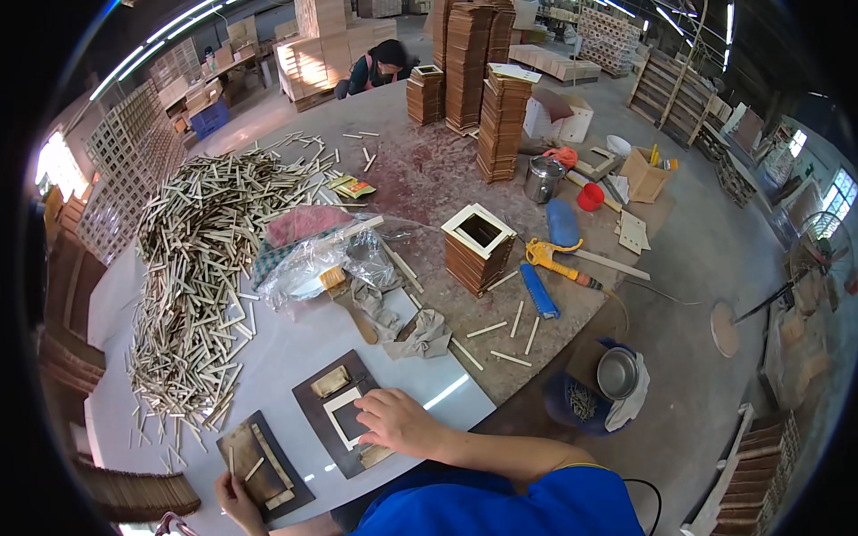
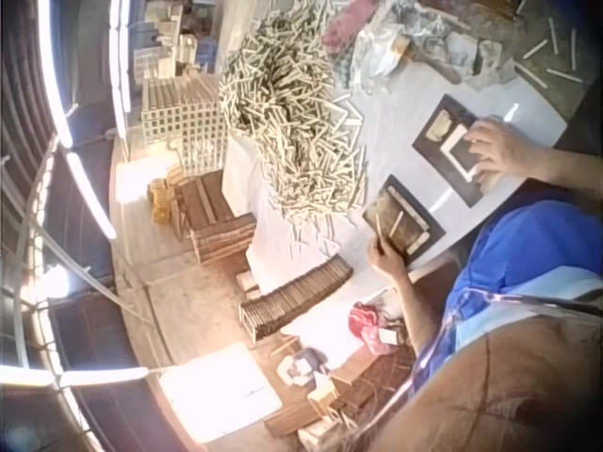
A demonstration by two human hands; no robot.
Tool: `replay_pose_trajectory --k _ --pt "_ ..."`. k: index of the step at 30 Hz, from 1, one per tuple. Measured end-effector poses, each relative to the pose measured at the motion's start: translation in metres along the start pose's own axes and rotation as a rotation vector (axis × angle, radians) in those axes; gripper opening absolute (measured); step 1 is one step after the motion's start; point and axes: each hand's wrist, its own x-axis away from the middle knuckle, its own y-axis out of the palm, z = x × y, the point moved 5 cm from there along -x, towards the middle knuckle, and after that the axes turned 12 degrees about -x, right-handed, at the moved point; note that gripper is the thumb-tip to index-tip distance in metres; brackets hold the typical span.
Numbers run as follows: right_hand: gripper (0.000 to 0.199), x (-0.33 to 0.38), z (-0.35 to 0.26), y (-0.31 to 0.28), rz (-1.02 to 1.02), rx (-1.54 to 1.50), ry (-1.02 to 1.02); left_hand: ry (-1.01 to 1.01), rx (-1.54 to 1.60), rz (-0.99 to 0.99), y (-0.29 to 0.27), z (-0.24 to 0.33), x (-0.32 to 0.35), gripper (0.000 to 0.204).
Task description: Assembling small wooden frames or boxes using a jig and wooden sticks.
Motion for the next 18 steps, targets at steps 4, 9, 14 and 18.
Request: replay_pose_trajectory --k 4,9,14,18 --pt "0.034 -0.002 -0.002 -0.003 0.005 -0.001 -0.004 -0.015 0.04 0.033 0.001 0.008 0.0 0.017" --pt "0.032 -0.004 -0.001 -0.004 0.006 -0.003 -0.005 -0.037 0.087 0.075 0.0 0.024 0.0 0.017" --pt "0.032 -0.005 0.001 -0.003 0.005 0.005 0.001 0.046 0.123 0.011 0.016 0.116 -0.006 0.02" --pt "0.032 -0.007 -0.001 -0.002 0.003 0.002 0.001 -0.033 0.448 -0.375 0.052 0.194 0.004 0.02"
